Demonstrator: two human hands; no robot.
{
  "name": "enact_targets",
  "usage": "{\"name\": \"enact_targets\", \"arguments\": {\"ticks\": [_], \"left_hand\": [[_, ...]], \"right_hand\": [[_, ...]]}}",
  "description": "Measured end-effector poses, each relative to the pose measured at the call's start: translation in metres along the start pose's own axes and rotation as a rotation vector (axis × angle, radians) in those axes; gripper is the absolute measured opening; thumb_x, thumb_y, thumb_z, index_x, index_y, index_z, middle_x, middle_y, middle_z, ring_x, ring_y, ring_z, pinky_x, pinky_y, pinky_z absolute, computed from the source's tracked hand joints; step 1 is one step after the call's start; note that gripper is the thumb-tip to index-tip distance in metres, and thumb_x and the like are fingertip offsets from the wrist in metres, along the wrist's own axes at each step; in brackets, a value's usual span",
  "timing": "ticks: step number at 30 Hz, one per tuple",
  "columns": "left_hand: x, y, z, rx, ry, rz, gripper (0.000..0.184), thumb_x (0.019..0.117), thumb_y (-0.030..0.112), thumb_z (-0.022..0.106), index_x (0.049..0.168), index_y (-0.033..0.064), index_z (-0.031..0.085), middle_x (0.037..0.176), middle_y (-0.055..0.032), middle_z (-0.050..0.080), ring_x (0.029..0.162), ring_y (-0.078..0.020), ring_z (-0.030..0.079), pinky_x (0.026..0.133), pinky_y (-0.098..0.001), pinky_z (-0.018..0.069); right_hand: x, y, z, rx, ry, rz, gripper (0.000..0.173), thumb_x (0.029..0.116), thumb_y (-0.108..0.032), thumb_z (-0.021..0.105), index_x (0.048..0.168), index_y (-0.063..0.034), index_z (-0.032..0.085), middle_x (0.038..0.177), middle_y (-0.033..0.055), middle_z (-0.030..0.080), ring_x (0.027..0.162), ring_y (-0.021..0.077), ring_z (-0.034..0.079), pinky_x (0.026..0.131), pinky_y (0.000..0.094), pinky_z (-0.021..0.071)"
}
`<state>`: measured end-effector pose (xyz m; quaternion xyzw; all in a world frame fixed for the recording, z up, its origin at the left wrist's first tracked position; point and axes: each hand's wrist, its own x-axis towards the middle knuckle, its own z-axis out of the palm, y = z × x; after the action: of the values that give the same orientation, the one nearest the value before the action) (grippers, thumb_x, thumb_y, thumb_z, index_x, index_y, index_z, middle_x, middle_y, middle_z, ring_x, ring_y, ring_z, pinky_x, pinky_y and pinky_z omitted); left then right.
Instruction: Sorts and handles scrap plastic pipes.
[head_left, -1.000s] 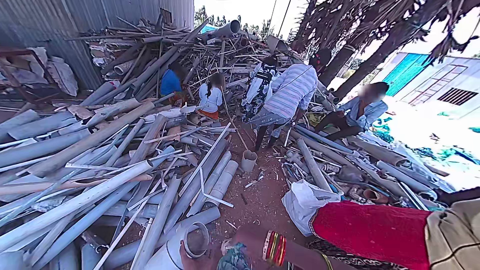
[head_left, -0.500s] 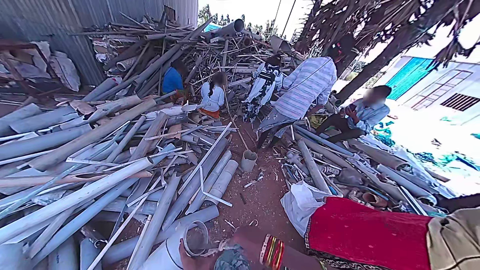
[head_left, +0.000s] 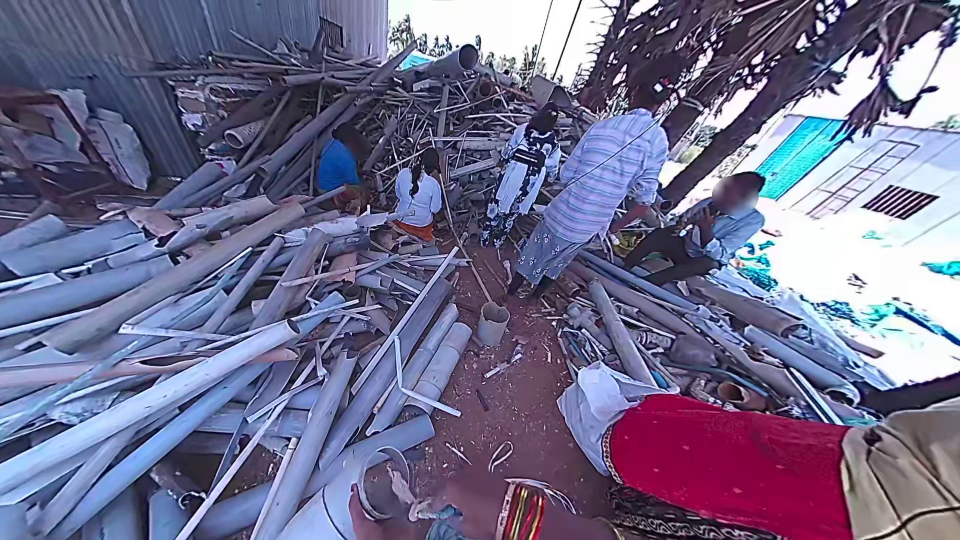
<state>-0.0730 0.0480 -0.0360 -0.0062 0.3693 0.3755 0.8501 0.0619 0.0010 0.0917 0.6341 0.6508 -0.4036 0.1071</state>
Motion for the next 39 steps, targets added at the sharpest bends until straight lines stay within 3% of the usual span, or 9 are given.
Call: {"name": "enact_targets", "arguments": {"ticks": [4, 8, 13, 17, 20, 24, 30, 36, 39], "left_hand": [[-0.020, -0.001, 0.009, 0.011, -0.043, 0.039, 0.065, 0.1039, 0.058, 0.014, 0.137, 0.0089, 0.041, 0.117, -0.0120, 0.056, 0.103, -0.0212, 0.058, 0.084, -0.0392, 0.0511], [-0.021, 0.002, 0.009, -0.040, -0.013, -0.032, 0.068, 0.1033, 0.061, 0.016, 0.147, 0.0109, 0.032, 0.137, -0.0173, 0.047, 0.122, -0.0263, 0.050, 0.098, -0.0399, 0.0462], [-0.015, -0.002, -0.001, 0.036, -0.105, 0.037, 0.066, 0.1021, 0.060, 0.012, 0.134, 0.0103, 0.042, 0.113, -0.0097, 0.058, 0.099, -0.0183, 0.060, 0.079, -0.0365, 0.0524], [-0.028, 0.006, 0.023, -0.087, 0.094, -0.055, 0.071, 0.1029, 0.063, 0.016, 0.153, 0.0132, 0.028, 0.150, -0.0188, 0.039, 0.131, -0.0301, 0.045, 0.105, -0.0428, 0.0399], [-0.002, -0.001, 0.000, -0.039, 0.139, -0.049, 0.072, 0.1002, 0.070, 0.019, 0.152, 0.0199, 0.029, 0.148, -0.0168, 0.042, 0.126, -0.0287, 0.051, 0.095, -0.0421, 0.0474], [0.000, -0.002, -0.001, -0.042, 0.134, -0.043, 0.072, 0.1008, 0.069, 0.019, 0.154, 0.0206, 0.026, 0.152, -0.0181, 0.038, 0.129, -0.0310, 0.048, 0.096, -0.0454, 0.0468], [0.002, -0.005, -0.001, -0.059, 0.153, -0.040, 0.070, 0.1006, 0.068, 0.020, 0.151, 0.0204, 0.030, 0.148, -0.0155, 0.042, 0.127, -0.0282, 0.049, 0.097, -0.0429, 0.0469], [0.006, -0.010, -0.005, -0.071, 0.054, 0.004, 0.066, 0.0982, 0.071, 0.017, 0.124, 0.0183, 0.047, 0.106, -0.0060, 0.062, 0.094, -0.0191, 0.064, 0.074, -0.0410, 0.0552], [0.003, -0.009, -0.005, -0.070, 0.015, 0.023, 0.065, 0.0994, 0.069, 0.014, 0.128, 0.0198, 0.046, 0.112, -0.0045, 0.061, 0.101, -0.0172, 0.062, 0.080, -0.0412, 0.0543]], "right_hand": [[0.002, 0.016, 0.004, -0.139, 0.002, 0.120, 0.029, 0.0984, -0.007, 0.061, 0.126, 0.0012, 0.067, 0.123, 0.0290, 0.066, 0.116, 0.0485, 0.063, 0.094, 0.0676, 0.0486], [-0.020, -0.002, -0.017, -0.128, 0.021, 0.203, 0.031, 0.0986, 0.000, 0.058, 0.128, 0.0035, 0.065, 0.128, 0.0310, 0.063, 0.121, 0.0502, 0.059, 0.097, 0.0680, 0.0460], [-0.036, -0.007, -0.008, -0.101, 0.063, 0.040, 0.036, 0.1022, -0.007, 0.055, 0.137, -0.0049, 0.064, 0.126, 0.0298, 0.065, 0.117, 0.0486, 0.062, 0.096, 0.0653, 0.0471], [-0.049, -0.018, -0.024, -0.120, 0.255, 0.345, 0.046, 0.1026, -0.003, 0.051, 0.148, -0.0109, 0.055, 0.132, 0.0332, 0.058, 0.116, 0.0498, 0.062, 0.092, 0.0618, 0.0502], [-0.045, -0.005, -0.013, -0.165, 0.071, 0.361, 0.036, 0.1000, 0.000, 0.054, 0.135, -0.0013, 0.062, 0.130, 0.0308, 0.061, 0.118, 0.0492, 0.061, 0.093, 0.0641, 0.0491], [-0.049, -0.001, 0.000, -0.105, 0.110, 0.345, 0.043, 0.1018, -0.006, 0.055, 0.144, -0.0111, 0.058, 0.131, 0.0314, 0.060, 0.118, 0.0499, 0.061, 0.092, 0.0656, 0.0489], [-0.079, -0.013, -0.007, -0.128, 0.122, 0.296, 0.043, 0.1033, -0.010, 0.053, 0.146, -0.0162, 0.058, 0.126, 0.0312, 0.063, 0.112, 0.0493, 0.063, 0.090, 0.0642, 0.0493], [-0.038, -0.006, 0.012, -0.152, 0.065, 0.083, 0.046, 0.1025, -0.003, 0.053, 0.147, -0.0141, 0.056, 0.128, 0.0337, 0.060, 0.113, 0.0520, 0.062, 0.089, 0.0662, 0.0501], [-0.026, 0.001, 0.001, -0.134, 0.195, 0.131, 0.041, 0.1034, -0.005, 0.051, 0.143, -0.0111, 0.060, 0.126, 0.0337, 0.061, 0.114, 0.0511, 0.062, 0.092, 0.0649, 0.0488]]}}
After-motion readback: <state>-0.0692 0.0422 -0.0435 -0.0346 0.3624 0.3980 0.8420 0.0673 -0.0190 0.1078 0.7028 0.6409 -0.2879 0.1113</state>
